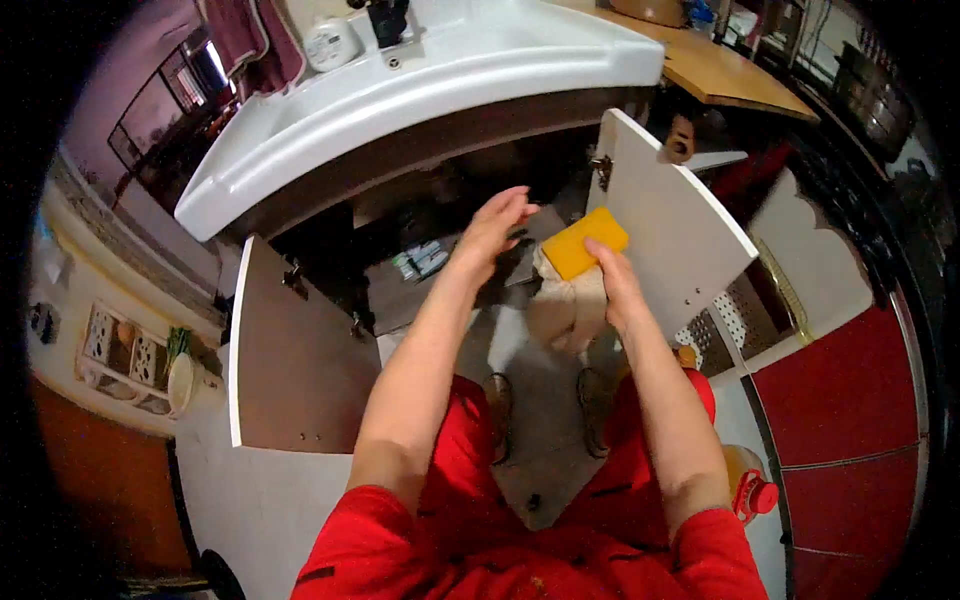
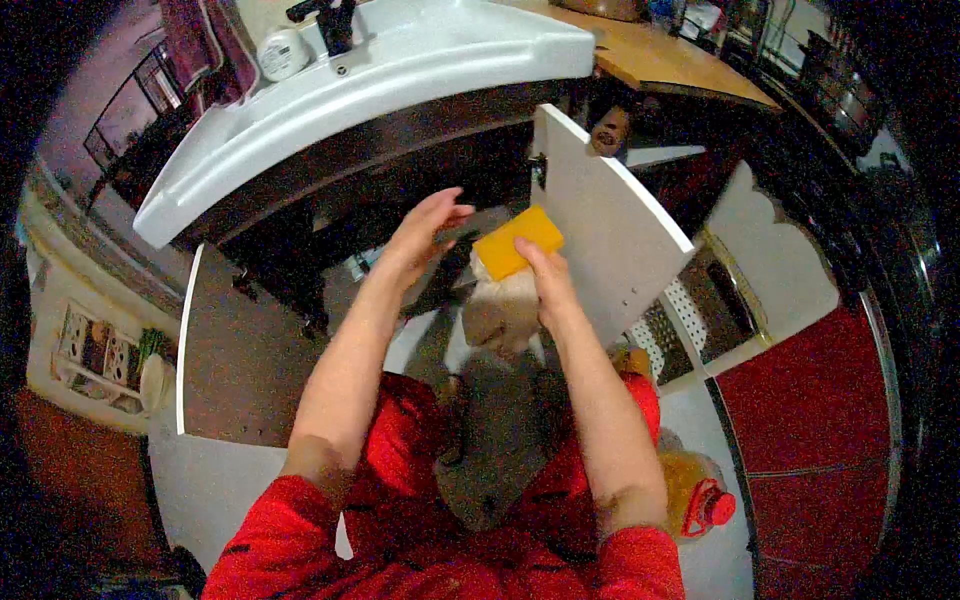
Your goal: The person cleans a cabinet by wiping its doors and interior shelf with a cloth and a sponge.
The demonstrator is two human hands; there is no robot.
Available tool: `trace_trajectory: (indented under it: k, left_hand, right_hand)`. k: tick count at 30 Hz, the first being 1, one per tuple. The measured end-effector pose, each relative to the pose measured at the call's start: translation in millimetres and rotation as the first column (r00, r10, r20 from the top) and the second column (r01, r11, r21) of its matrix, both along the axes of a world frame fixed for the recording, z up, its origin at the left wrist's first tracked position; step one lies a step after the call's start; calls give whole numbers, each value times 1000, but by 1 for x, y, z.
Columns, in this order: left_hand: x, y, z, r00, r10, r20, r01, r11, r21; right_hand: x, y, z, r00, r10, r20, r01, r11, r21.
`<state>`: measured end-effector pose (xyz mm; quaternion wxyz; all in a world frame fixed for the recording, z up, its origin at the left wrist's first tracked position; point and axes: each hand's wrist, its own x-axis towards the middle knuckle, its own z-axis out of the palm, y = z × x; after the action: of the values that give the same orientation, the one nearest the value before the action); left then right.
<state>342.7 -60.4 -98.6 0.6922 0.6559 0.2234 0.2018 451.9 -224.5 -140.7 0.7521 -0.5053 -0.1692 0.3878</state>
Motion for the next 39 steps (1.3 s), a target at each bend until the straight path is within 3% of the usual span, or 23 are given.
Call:
trace_trajectory:
  k: [2,5,6,9,11,12,14,16,17,19,20,22,23,25,26,28,30,32,34,36,37,38,39]
  left_hand:
    - [-7,1,-15,997,-68,-33,67,997,-35]
    - [-9,-19,-43,903,-391,-175,370,918,-144]
    - [-12,-24,-64,883,-470,12,467,875,-123]
    - [-2,-53,-50,942,-334,-12,332,939,-93]
    - [-3,-41,-40,915,-394,-87,391,919,-53]
    - [-7,-31,-38,913,-398,-89,395,917,-50]
    - [-19,-2,-40,783,-549,-292,563,826,-44]
    - [-27,43,-75,782,-494,-380,504,860,-81]
    - [-30,55,-78,776,-499,-384,510,856,-82]
    - [-28,70,-83,933,-122,-338,95,991,-97]
    - [-20,75,-87,930,-131,-343,104,990,-95]
    - [1,88,-96,985,169,-28,-161,970,185]
    - [13,100,-103,986,163,-30,-154,971,182]
    - [35,125,-117,824,361,-437,21,751,660]
    - [43,130,-123,825,357,-438,23,753,658]
    - [56,130,-127,633,449,-631,245,657,713]
    - [67,128,-138,676,394,-623,254,669,698]
    - [72,119,-162,768,385,-512,322,460,828]
    - [77,119,-171,733,381,-564,372,469,801]
    - [85,133,-195,761,444,-473,172,564,807]
    - [97,138,-205,791,490,-368,117,469,875]
    - [112,148,-211,789,491,-369,110,478,871]
    - [131,149,-206,706,480,-520,163,605,779]
  right_hand:
    - [3,-1,4,998,-48,-30,50,997,51]
    - [8,-1,2,990,-90,-107,105,985,140]
    - [7,0,2,991,-84,-101,102,977,187]
    - [3,-5,9,999,-33,-9,34,971,235]
    - [-2,-15,16,997,1,78,-19,972,235]
    - [-6,-24,22,994,67,91,-80,987,141]
    - [-4,-35,22,987,125,97,-130,991,43]
    - [5,-44,16,983,163,78,-144,968,-205]
    - [9,-47,11,985,155,74,-137,969,-203]
    - [13,-50,3,965,215,152,-183,962,-201]
    - [13,-52,1,968,205,148,-174,965,-197]
    - [6,-58,18,932,249,263,-146,923,-356]
    - [3,-60,19,934,243,261,-140,923,-358]
    - [-2,-64,19,954,129,272,-42,952,-304]
    - [-1,-66,23,954,128,271,-40,951,-308]
    - [3,-69,30,919,282,277,-192,930,-313]
    - [8,-69,21,893,353,279,-254,908,-334]
    - [11,-70,20,860,427,281,-318,877,-359]
    - [8,-73,35,817,488,306,-364,849,-383]
    - [6,-75,39,815,495,301,-379,848,-369]
    - [5,-75,39,814,501,295,-396,849,-349]
    - [3,-75,41,809,508,294,-400,844,-359]
    - [1,-76,42,831,497,252,-405,849,-338]
